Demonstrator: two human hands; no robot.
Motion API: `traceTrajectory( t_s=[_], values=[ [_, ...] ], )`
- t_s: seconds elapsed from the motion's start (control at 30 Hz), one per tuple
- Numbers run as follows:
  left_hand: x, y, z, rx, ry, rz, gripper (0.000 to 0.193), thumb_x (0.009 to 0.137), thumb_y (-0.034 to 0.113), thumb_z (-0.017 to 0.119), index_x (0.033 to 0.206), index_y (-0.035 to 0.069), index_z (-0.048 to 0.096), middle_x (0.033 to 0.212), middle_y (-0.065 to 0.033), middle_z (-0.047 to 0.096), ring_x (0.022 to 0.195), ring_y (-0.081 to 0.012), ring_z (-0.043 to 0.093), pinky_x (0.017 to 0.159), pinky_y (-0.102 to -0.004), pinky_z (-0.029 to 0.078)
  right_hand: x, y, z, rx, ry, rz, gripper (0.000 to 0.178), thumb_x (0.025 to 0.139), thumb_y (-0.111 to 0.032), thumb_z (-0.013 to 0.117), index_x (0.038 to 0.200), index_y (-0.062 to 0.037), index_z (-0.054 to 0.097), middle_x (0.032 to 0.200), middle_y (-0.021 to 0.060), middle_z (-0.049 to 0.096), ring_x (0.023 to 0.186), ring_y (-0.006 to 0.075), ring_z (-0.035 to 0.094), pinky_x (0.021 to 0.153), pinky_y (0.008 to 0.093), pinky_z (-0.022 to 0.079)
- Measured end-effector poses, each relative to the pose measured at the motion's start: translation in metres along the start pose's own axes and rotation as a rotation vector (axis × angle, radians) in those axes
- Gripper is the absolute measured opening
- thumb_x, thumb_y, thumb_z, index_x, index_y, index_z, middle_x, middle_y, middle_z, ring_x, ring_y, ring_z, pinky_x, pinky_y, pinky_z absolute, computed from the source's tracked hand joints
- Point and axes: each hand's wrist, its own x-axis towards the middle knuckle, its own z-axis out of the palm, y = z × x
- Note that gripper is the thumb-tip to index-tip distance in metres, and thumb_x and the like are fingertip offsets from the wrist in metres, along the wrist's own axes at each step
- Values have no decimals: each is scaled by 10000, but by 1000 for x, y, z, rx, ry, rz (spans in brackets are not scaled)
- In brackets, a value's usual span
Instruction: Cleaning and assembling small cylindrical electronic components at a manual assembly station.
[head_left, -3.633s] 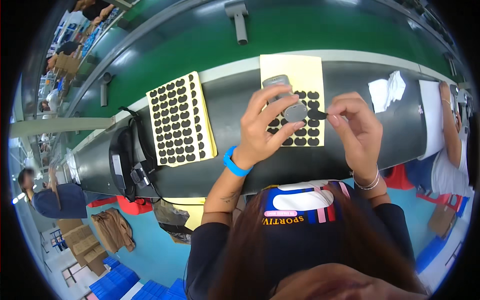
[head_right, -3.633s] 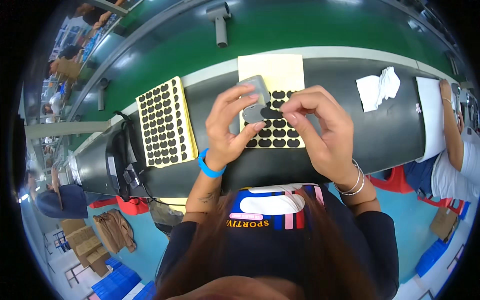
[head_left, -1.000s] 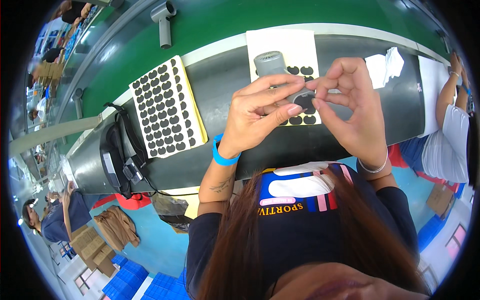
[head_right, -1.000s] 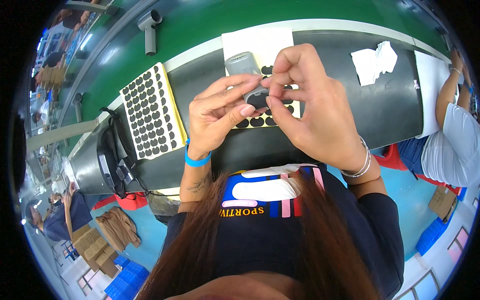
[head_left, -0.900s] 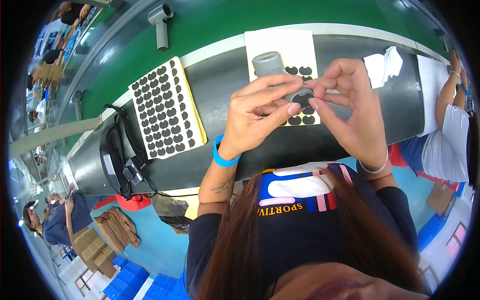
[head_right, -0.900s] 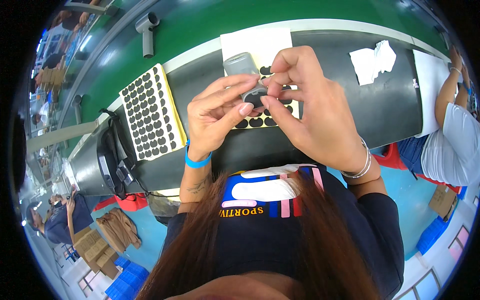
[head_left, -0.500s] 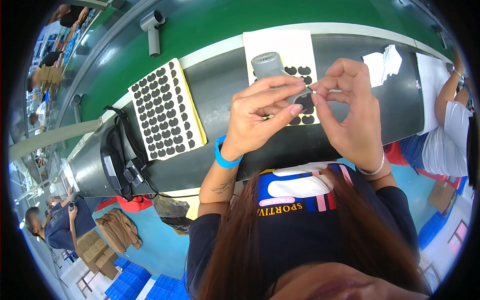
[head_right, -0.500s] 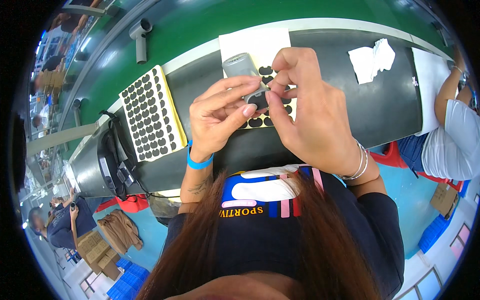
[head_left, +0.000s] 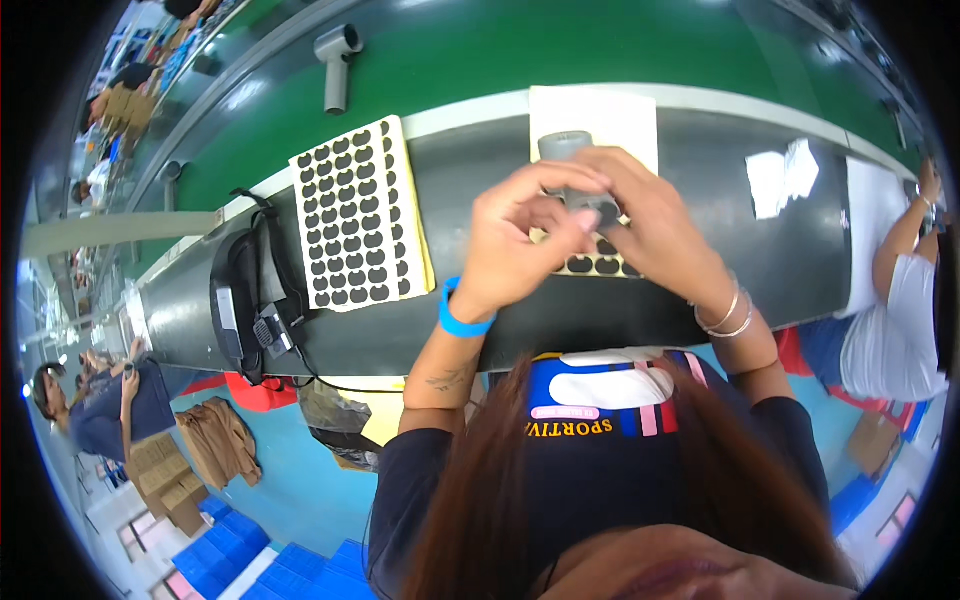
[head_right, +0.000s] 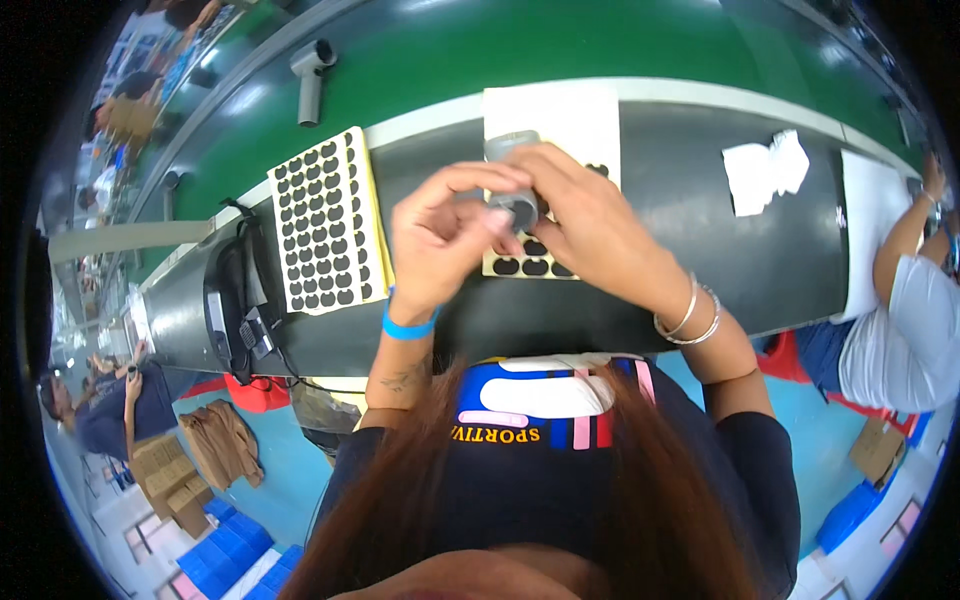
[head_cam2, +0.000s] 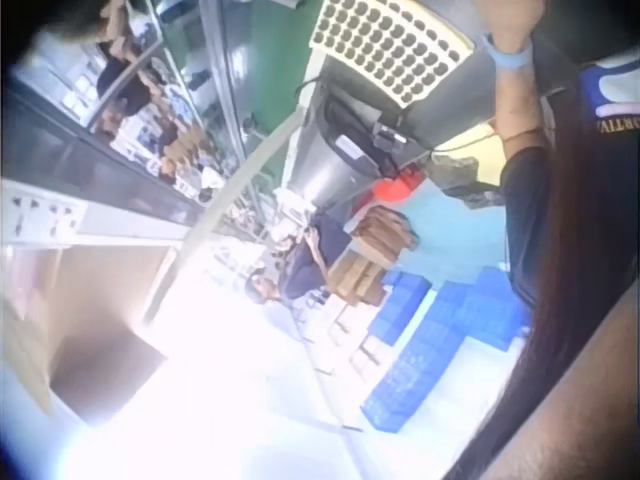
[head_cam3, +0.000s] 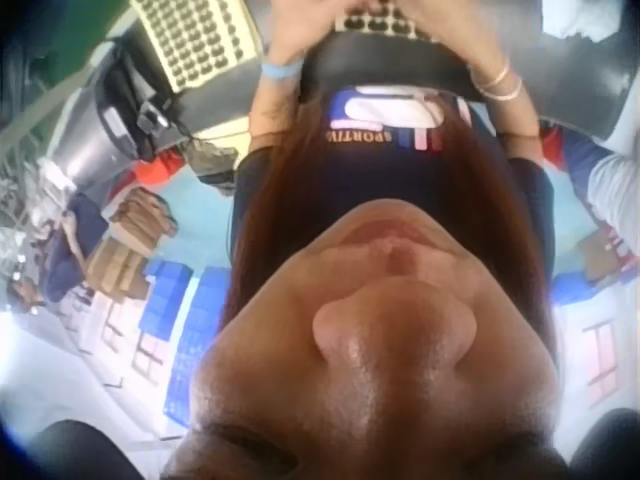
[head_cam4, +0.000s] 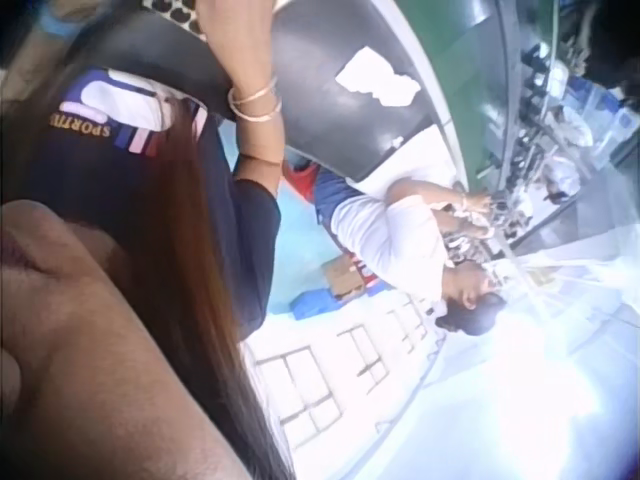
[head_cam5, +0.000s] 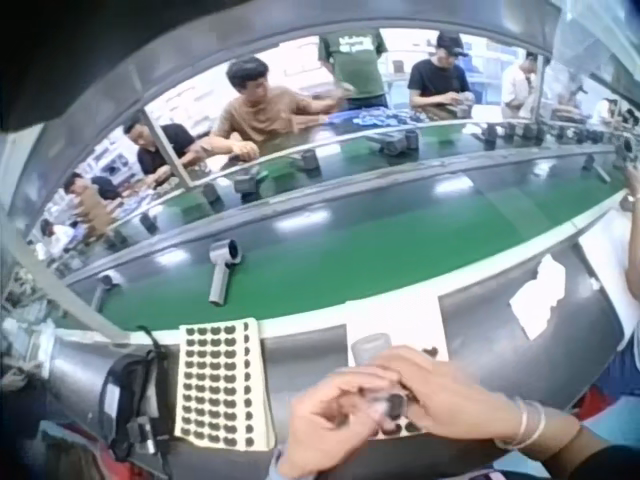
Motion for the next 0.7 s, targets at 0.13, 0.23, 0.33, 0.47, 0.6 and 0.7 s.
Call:
traceTrajectory(
  t_s=[0.13, 0.23, 0.33, 0.47, 0.6, 0.7],
  values=[
    [1, 0, -1, 303, 104, 123, 205, 758, -34, 736, 912, 10, 608, 978, -53, 624, 640, -31, 570, 461, -145, 423, 9, 0, 14, -103, -51, -20, 455, 697, 72, 579, 1143, -9, 547, 1148, 143, 581, 1003, 368, 585, 793, 406, 500],
    [-3, -10, -10, 227, 152, 125, 144, 805, -23, 698, 904, 12, 600, 976, -56, 635, 602, -28, 557, 428, -159, 413, 23, 4, 10, -208, -83, -113, 452, 687, 116, 541, 1117, -21, 564, 1152, 130, 584, 998, 360, 593, 803, 411, 503],
    [3, -15, -10, -149, 257, 47, 159, 833, 50, 690, 962, 11, 606, 1019, -85, 641, 525, -29, 543, 451, -168, 438, 48, 29, -4, -393, -67, -176, 530, 654, 185, 477, 1115, -55, 578, 1208, 114, 571, 1040, 345, 591, 845, 418, 494],
    [11, -31, -32, 620, -11, 110, 460, 748, 133, 773, 1164, 55, 592, 1309, -124, 530, 1107, -248, 571, 874, -352, 502, 111, 126, -43, -771, 76, -279, 447, 733, 127, 478, 1139, -42, 553, 1272, 134, 523, 1039, 351, 557, 885, 397, 455],
    [6, -48, -36, 1047, -300, 12, 894, 615, 356, 842, 1379, 122, 441, 1510, -164, 263, 1412, -399, 179, 1134, -559, 125, 135, 212, -68, -978, 19, -184, 466, 727, 124, 518, 1169, -24, 545, 1341, 128, 477, 1061, 335, 558, 939, 395, 456],
    [0, -60, -36, 1149, -340, -32, 939, 602, 401, 840, 1398, 135, 418, 1509, -168, 244, 1414, -413, 137, 1108, -628, 73, 112, 180, -62, -780, 92, -137, 515, 757, 98, 537, 1250, -52, 523, 1380, 135, 463, 1122, 336, 548, 963, 394, 453]
  ],
)
